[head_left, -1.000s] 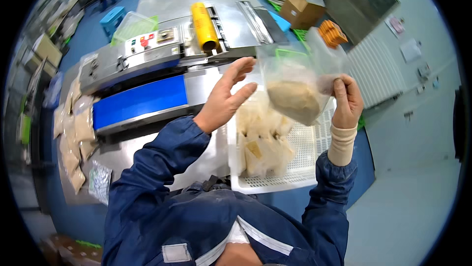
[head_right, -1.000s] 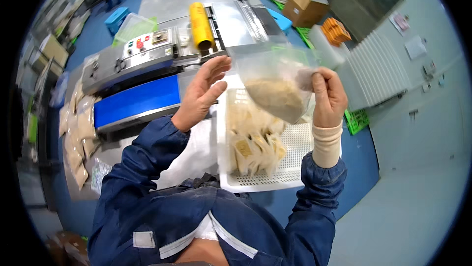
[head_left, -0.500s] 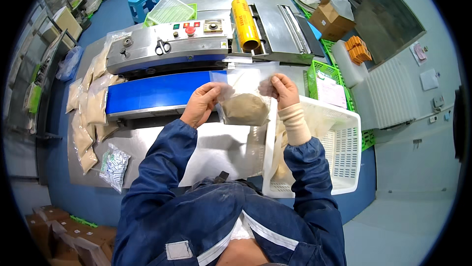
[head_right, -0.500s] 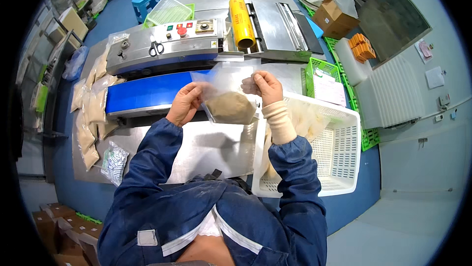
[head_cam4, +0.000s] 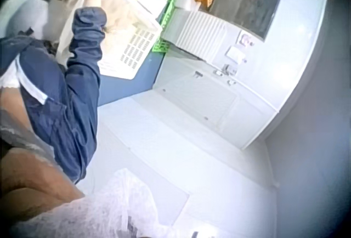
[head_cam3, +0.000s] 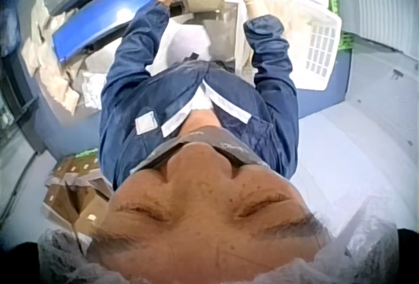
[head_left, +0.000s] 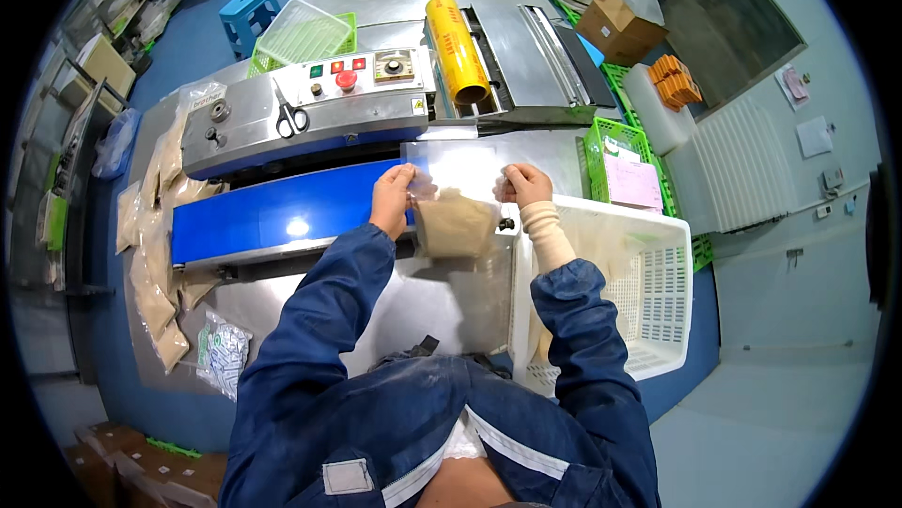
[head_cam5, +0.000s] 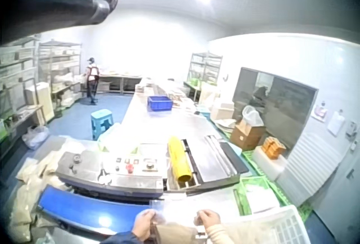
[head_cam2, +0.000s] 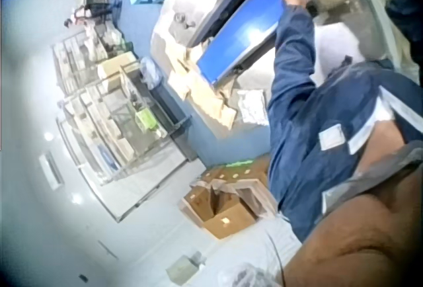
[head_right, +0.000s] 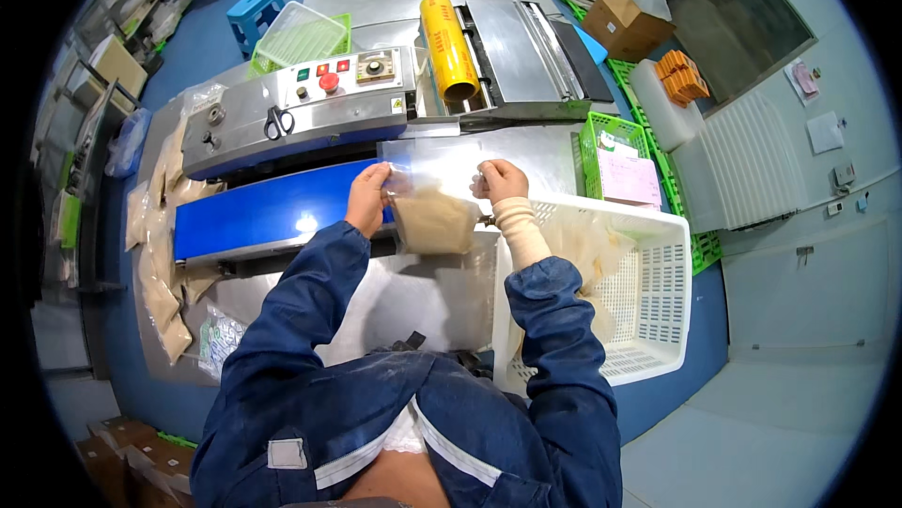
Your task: The person places a beige powder-filled bag into a clear plastic sleeve, seals it using a heat-sealing machine, and trims the excess plastic with scissors. They repeat this process for multiple bags, stacking the finished packages on the table.
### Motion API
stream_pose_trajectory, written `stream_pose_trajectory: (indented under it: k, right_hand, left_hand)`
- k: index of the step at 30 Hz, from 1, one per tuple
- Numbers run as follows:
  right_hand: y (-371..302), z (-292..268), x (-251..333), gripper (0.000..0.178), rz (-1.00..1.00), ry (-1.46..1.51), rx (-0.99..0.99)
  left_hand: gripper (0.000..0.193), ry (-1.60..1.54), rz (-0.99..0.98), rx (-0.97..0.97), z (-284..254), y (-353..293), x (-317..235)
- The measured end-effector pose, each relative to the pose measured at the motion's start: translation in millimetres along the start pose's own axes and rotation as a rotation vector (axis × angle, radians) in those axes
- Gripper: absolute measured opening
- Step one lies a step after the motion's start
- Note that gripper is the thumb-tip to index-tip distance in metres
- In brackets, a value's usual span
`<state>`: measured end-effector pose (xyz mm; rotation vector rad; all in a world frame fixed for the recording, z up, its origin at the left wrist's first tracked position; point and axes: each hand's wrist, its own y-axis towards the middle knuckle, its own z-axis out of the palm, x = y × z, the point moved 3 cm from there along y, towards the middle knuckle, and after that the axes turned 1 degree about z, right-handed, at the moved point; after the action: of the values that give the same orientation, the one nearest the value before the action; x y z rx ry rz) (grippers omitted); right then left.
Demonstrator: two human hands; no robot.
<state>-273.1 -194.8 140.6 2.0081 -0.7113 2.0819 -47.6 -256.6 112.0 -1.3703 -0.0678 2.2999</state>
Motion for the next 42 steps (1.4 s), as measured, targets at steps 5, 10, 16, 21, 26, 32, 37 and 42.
stream_pose_trajectory:
  k: [5, 10, 16, 21, 26, 32, 37, 42]
  right_hand:
    - [35.3, -12.7, -1.6, 0.019, 0.06, -0.205, -0.091]
    - [55.3, -12.9, -6.9, 0.021, 0.099, -0.236, -0.113]
    - [76.1, -11.7, -20.0, 0.022, 0.059, -0.286, -0.08]
    - [83.7, 11.9, -9.0, 0.021, 0.093, -0.293, 0.005]
    - [92.4, 27.3, -11.2, 0.019, 0.109, -0.332, 0.065]
    - [93.8, 52.5, -12.5, 0.018, 0.167, -0.363, 0.125]
    - [97.7, 71.6, -16.8, 0.02, 0.21, -0.402, 0.152]
    - [92.0, 91.5, -12.1, 0.022, 0.258, -0.366, 0.265]
  left_hand:
    - [0.018, -0.002, -0.163, -0.016, 9.1, 51.8, 23.4]
    - [0.017, -0.026, -0.216, -0.043, -1.7, 80.3, 44.6]
    - [0.02, 0.038, -0.209, -0.094, -1.2, 79.1, 31.8]
    - [0.019, 0.025, -0.173, -0.132, -18.6, 84.7, 20.0]
    - [0.015, 0.03, -0.139, -0.203, -34.5, 84.1, 15.2]
    - [0.013, 0.062, -0.092, -0.216, -64.9, 82.4, 12.4]
    - [0.013, 0.054, -0.047, -0.263, -76.4, 74.4, 2.0]
    - [0.012, 0.12, -0.042, -0.269, -100.4, 68.8, -7.5]
